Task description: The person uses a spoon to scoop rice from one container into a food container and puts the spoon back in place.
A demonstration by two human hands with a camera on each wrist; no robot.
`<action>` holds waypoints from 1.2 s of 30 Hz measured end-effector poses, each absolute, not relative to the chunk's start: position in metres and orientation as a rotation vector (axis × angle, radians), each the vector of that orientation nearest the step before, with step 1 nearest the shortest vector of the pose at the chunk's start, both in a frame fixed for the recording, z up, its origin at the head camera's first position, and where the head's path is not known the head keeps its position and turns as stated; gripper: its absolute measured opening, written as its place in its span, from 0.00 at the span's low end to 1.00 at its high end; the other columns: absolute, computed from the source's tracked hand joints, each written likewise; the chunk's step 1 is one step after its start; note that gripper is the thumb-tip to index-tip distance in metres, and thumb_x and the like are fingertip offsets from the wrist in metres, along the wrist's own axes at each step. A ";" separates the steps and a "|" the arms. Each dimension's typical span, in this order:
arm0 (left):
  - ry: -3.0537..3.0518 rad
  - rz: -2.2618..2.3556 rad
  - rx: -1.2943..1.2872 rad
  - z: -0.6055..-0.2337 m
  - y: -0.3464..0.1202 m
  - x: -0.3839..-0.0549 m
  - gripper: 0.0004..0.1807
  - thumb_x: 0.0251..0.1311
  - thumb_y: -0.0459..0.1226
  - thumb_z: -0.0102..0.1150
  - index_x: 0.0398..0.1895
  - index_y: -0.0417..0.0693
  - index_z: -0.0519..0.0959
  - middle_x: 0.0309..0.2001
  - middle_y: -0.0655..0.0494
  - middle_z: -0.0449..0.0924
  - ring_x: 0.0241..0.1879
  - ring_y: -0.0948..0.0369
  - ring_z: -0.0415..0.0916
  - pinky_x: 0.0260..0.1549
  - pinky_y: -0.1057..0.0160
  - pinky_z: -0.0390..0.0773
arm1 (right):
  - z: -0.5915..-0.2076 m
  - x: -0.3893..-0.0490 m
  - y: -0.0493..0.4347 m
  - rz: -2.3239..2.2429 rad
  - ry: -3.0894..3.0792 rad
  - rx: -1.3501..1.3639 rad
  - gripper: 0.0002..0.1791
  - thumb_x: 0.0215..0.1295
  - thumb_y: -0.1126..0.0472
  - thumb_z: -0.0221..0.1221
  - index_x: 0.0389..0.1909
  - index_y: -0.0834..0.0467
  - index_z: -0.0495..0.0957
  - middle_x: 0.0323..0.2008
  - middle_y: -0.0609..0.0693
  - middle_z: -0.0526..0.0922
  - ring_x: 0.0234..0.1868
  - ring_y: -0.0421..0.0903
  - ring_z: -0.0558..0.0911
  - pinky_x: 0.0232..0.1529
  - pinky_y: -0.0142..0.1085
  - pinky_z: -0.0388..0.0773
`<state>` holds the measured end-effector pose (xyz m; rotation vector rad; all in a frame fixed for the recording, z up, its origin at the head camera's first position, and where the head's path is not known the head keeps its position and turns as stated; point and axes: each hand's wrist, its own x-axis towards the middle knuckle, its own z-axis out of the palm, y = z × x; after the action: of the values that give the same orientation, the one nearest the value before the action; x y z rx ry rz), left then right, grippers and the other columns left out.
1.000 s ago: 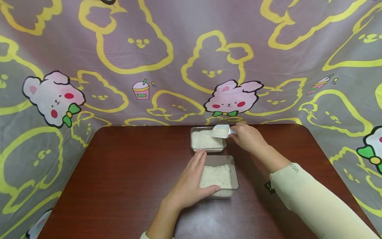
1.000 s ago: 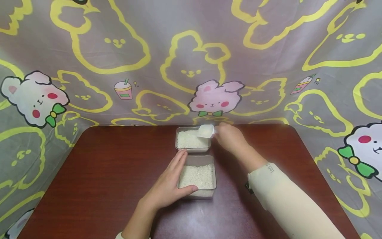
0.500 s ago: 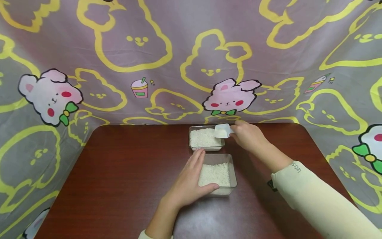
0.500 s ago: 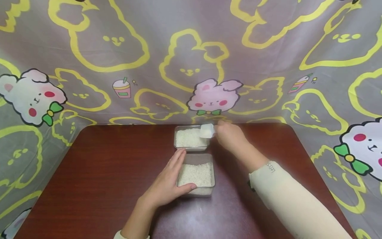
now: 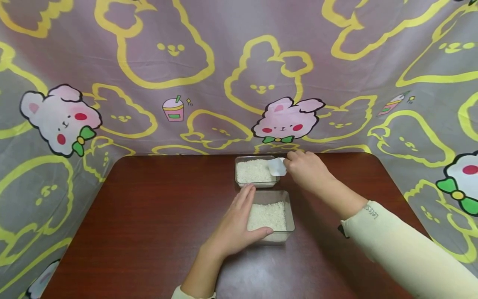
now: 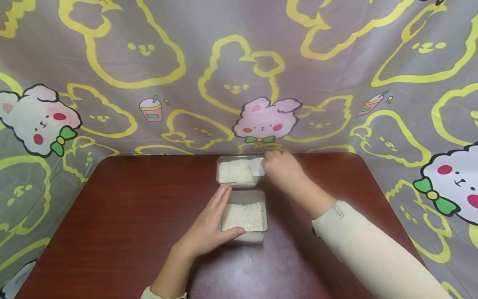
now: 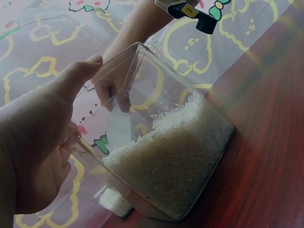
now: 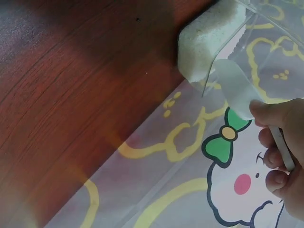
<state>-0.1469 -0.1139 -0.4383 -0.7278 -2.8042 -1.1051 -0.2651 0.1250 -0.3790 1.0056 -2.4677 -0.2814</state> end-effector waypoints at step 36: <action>-2.800 -1.109 -0.721 -0.438 -0.112 -0.146 0.59 0.53 0.61 0.65 0.80 0.48 0.44 0.80 0.63 0.38 0.78 0.60 0.38 0.74 0.50 0.52 | -0.401 -0.271 0.142 0.889 -2.865 0.516 0.15 0.63 0.60 0.65 0.47 0.65 0.84 0.42 0.60 0.86 0.43 0.56 0.83 0.47 0.52 0.79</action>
<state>-0.1463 -0.1120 -0.4381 -0.7212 -2.8004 -1.1089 -0.2714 0.1417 -0.4009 0.5158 -2.8651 0.8893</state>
